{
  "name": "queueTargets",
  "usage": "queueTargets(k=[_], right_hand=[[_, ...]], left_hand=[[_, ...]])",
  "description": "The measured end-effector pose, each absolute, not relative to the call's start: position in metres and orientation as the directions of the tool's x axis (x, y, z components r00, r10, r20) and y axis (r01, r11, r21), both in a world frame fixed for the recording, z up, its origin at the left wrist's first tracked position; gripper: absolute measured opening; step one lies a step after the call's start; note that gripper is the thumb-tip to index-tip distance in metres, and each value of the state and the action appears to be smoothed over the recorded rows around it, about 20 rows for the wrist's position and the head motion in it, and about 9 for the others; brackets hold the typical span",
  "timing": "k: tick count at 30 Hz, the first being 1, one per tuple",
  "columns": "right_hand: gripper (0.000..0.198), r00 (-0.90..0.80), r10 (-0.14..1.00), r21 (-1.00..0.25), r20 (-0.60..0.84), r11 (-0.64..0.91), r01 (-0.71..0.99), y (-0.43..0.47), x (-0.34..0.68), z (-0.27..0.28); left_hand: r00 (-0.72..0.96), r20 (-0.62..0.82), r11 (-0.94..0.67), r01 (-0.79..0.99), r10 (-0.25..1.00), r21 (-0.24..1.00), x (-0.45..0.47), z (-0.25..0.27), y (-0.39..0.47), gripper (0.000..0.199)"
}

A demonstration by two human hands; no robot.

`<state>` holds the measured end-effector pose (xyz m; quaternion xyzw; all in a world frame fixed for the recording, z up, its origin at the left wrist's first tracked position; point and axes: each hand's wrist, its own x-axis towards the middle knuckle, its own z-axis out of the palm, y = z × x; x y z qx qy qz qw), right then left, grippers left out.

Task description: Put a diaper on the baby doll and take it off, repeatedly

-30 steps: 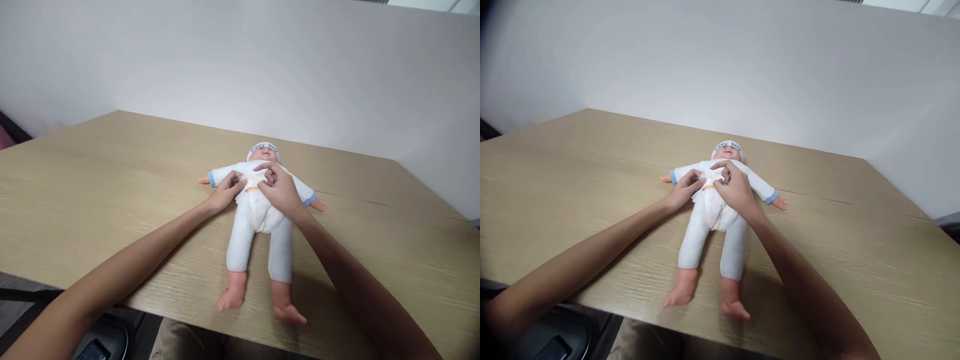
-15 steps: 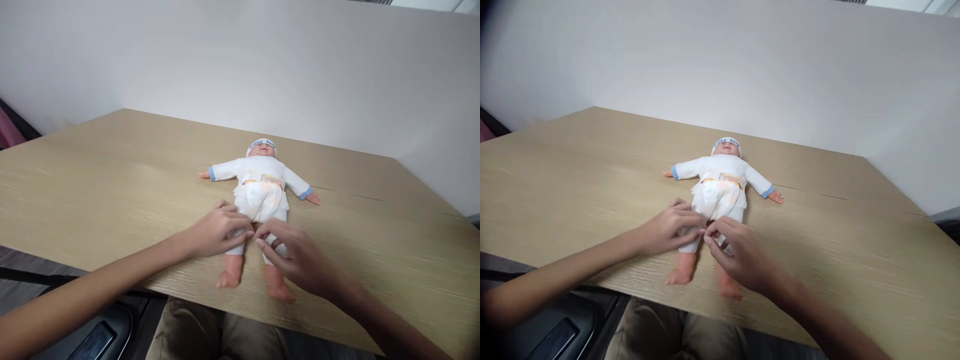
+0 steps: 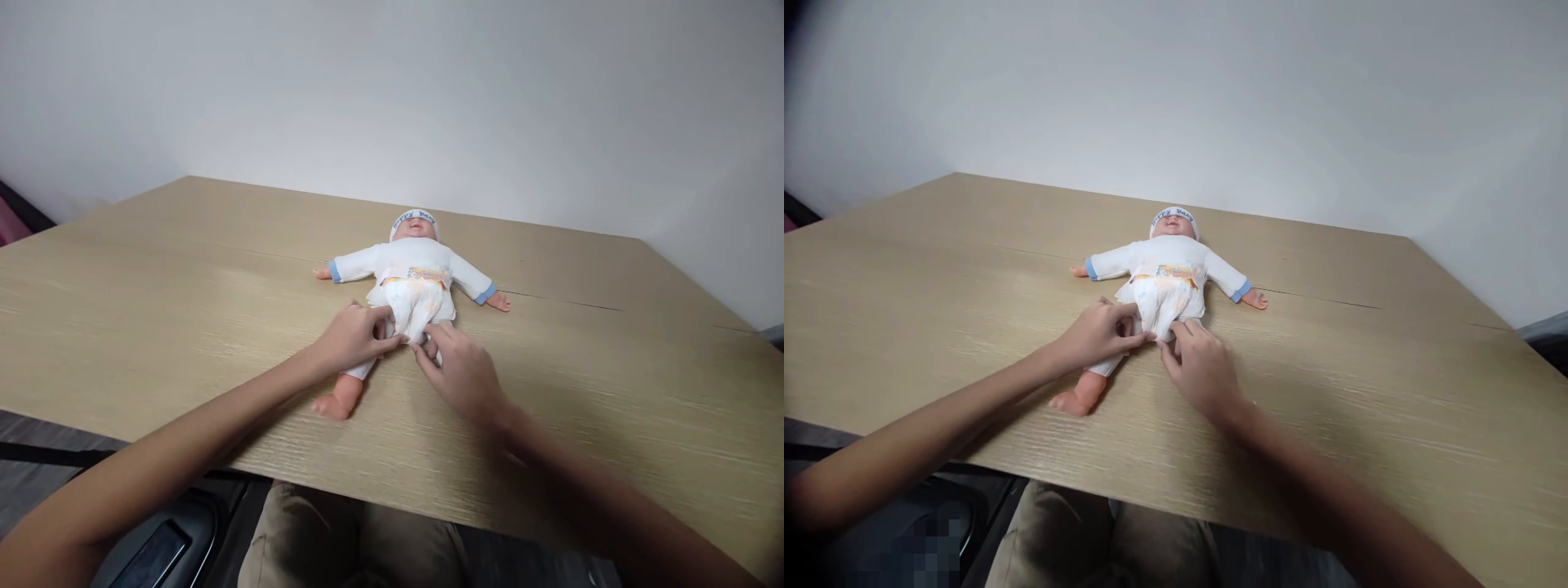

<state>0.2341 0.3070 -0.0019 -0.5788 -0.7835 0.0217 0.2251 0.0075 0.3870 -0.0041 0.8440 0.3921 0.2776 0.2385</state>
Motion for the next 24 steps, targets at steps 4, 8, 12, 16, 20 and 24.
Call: queueTargets(k=[4,8,12,16,20,24], right_hand=[[0.012,-0.26,0.89,-0.259,0.374,0.369,0.893,0.301,0.233,-0.009],[0.017,-0.261,0.886,-0.296,0.382,0.385,0.874,0.296,0.233,-0.01],[0.02,-0.241,0.904,-0.36,0.354,0.369,0.857,0.293,0.229,-0.007],[0.021,-0.23,0.921,-0.407,0.316,0.35,0.844,0.293,0.226,-0.005],[0.017,-0.177,0.938,-0.467,0.298,0.305,0.83,0.295,0.226,-0.004],[0.025,-0.04,0.963,-0.627,0.265,0.204,0.752,0.298,0.23,-0.003]], left_hand=[[0.57,0.304,-0.619,0.511,0.764,0.597,0.006,-0.011,0.387,0.036],[0.565,0.39,-0.672,0.472,0.727,0.571,0.001,-0.013,0.383,0.02],[0.554,0.449,-0.7,0.416,0.701,0.581,0.0,-0.013,0.381,0.016],[0.566,0.438,-0.705,0.442,0.699,0.554,-0.001,-0.011,0.38,0.017],[0.593,0.386,-0.681,0.421,0.706,0.599,-0.001,-0.009,0.38,0.019],[0.462,0.363,-0.547,0.368,0.809,0.752,-0.002,-0.014,0.382,0.022]])
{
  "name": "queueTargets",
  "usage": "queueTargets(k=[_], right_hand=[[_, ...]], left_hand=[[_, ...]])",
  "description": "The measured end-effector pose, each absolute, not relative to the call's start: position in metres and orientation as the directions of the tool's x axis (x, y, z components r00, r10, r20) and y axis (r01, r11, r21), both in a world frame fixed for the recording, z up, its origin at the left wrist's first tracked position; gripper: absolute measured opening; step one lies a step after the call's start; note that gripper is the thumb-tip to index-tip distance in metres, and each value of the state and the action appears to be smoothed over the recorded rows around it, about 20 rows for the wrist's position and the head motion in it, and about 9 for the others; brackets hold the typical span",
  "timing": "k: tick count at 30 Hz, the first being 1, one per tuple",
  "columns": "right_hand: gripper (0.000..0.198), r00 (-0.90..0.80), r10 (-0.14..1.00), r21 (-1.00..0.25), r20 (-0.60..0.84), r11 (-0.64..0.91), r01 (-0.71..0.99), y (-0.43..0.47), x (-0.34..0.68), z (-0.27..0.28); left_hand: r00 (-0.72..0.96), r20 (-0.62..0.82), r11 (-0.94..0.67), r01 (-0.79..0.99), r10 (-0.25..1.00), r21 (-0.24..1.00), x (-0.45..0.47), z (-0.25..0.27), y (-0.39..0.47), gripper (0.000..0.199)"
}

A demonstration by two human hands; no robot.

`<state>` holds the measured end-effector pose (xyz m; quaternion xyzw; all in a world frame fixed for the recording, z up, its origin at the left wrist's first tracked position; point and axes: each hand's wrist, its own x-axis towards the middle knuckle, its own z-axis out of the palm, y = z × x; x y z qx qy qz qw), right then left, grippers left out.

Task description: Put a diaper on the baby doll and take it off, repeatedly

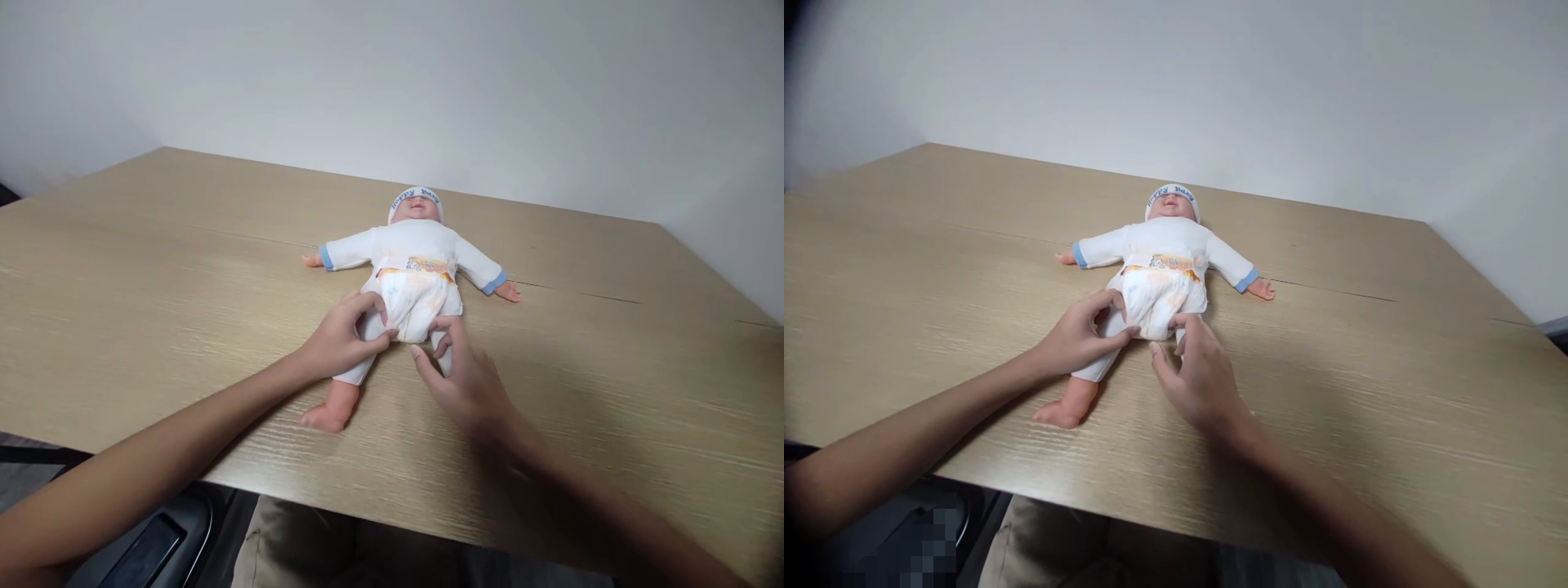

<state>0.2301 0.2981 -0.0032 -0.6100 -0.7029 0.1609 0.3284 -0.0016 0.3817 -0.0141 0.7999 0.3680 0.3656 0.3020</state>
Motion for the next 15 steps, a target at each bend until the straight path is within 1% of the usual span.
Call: queueTargets(k=[3,5,7,9,12,15], right_hand=[[0.037,0.02,0.975,-0.771,0.22,0.161,0.616,0.303,0.236,-0.002],[0.04,0.052,0.976,-0.82,0.211,0.147,0.554,0.307,0.241,-0.001],[0.035,0.078,0.972,-0.814,0.222,0.141,0.563,0.311,0.245,0.002],[0.033,0.098,0.968,-0.796,0.232,0.131,0.591,0.313,0.249,0.004],[0.037,0.112,0.976,-0.806,0.188,0.088,0.585,0.314,0.253,0.01],[0.036,0.086,0.988,-0.813,0.131,0.057,0.58,0.313,0.256,0.014]], left_hand=[[0.419,0.305,-0.423,0.226,0.855,0.877,-0.002,-0.022,0.385,0.033],[0.394,0.273,-0.349,0.133,0.878,0.928,-0.002,-0.026,0.388,0.042],[0.356,0.247,-0.293,0.081,0.901,0.953,-0.001,-0.028,0.39,0.051],[0.311,0.228,-0.259,0.062,0.923,0.964,0.0,-0.028,0.389,0.055],[0.25,0.184,-0.209,0.079,0.951,0.975,0.002,-0.024,0.383,0.053],[0.239,0.135,-0.172,0.142,0.962,0.975,0.002,-0.019,0.376,0.047]])
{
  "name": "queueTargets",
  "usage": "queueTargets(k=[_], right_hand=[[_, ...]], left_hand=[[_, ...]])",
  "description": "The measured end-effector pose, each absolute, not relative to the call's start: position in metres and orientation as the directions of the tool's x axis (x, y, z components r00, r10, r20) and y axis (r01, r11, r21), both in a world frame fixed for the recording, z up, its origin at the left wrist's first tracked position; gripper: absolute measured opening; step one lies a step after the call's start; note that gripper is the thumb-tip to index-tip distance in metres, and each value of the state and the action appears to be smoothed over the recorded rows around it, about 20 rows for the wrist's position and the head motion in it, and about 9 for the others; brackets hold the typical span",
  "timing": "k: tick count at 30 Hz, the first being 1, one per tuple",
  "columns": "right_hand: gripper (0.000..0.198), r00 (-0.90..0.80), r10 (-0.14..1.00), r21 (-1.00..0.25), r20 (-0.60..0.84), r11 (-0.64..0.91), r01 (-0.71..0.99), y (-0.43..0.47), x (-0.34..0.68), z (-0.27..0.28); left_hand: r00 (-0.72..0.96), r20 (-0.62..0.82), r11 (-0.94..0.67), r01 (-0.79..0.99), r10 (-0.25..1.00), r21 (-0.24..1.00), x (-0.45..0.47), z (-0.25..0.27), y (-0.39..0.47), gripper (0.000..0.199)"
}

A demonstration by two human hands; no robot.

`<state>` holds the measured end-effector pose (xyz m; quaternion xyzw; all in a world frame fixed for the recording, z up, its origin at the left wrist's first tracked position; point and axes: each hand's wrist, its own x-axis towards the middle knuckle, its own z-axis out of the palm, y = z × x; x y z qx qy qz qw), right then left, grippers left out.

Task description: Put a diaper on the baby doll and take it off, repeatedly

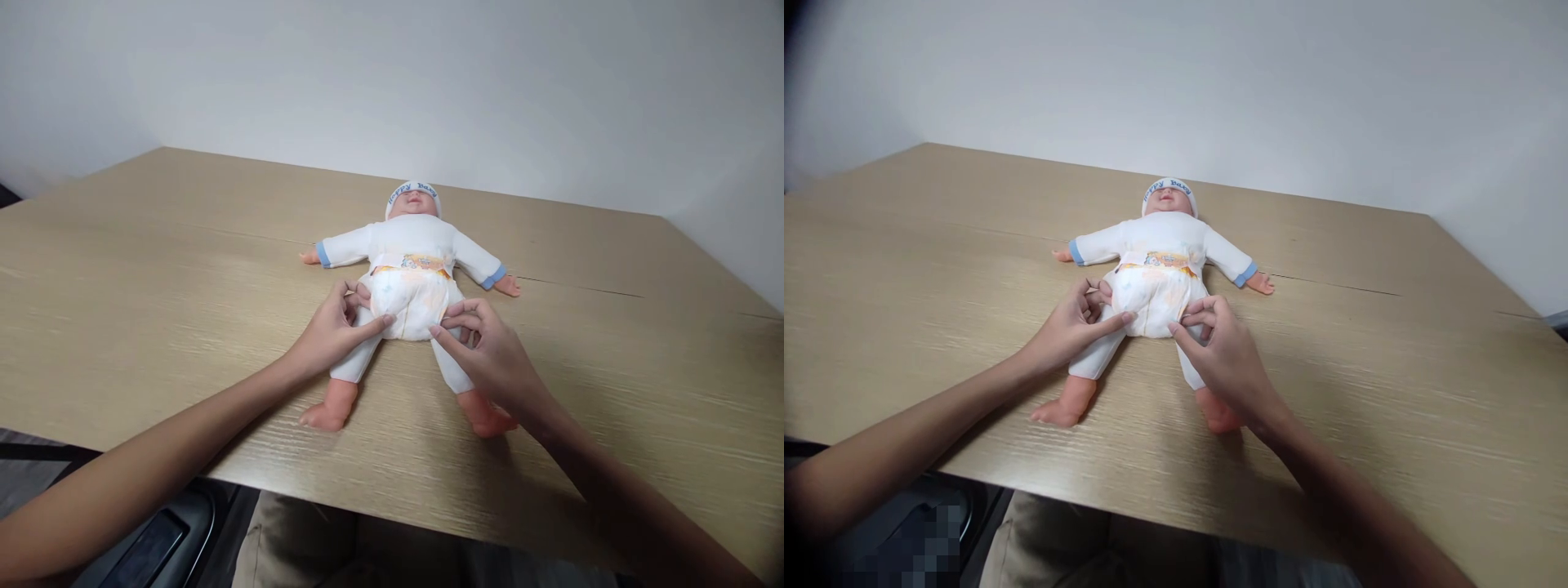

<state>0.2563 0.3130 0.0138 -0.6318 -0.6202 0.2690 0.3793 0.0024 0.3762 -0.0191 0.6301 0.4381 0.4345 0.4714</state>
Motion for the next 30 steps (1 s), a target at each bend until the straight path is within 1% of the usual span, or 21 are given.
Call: queueTargets(k=[4,8,10,13,15,18,21,25,30], right_hand=[[0.033,0.062,0.989,-0.809,0.131,0.071,0.583,0.312,0.258,0.013],[0.04,0.1,0.984,-0.817,0.15,0.067,0.573,0.311,0.258,0.011],[0.035,0.088,0.982,-0.802,0.165,0.082,0.591,0.31,0.257,0.012],[0.022,0.028,0.98,-0.75,0.195,0.13,0.649,0.309,0.257,0.014],[0.019,0.009,0.975,-0.713,0.22,0.155,0.683,0.309,0.257,0.014],[0.016,0.012,0.97,-0.689,0.241,0.163,0.706,0.308,0.256,0.013],[0.017,0.033,0.972,-0.712,0.234,0.148,0.686,0.308,0.256,0.012],[0.019,0.007,0.973,-0.702,0.23,0.161,0.694,0.309,0.257,0.014],[0.019,-0.02,0.97,-0.652,0.244,0.179,0.737,0.307,0.257,0.015]], left_hand=[[0.263,0.151,-0.213,0.227,0.953,0.95,0.002,-0.015,0.372,0.038],[0.241,0.113,-0.169,0.228,0.964,0.959,0.001,-0.01,0.372,0.047],[0.247,0.09,-0.151,0.239,0.965,0.959,0.0,-0.008,0.373,0.05],[0.325,0.074,-0.164,0.259,0.943,0.952,-0.003,-0.006,0.375,0.043],[0.362,0.072,-0.173,0.253,0.929,0.952,-0.004,-0.006,0.377,0.04],[0.328,0.07,-0.157,0.248,0.942,0.956,-0.003,-0.007,0.376,0.046],[0.301,0.083,-0.166,0.261,0.95,0.951,-0.003,-0.006,0.375,0.048],[0.41,0.067,-0.209,0.314,0.909,0.926,-0.007,-0.002,0.376,0.039],[0.452,0.04,-0.224,0.362,0.891,0.905,-0.008,0.0,0.379,0.041]])
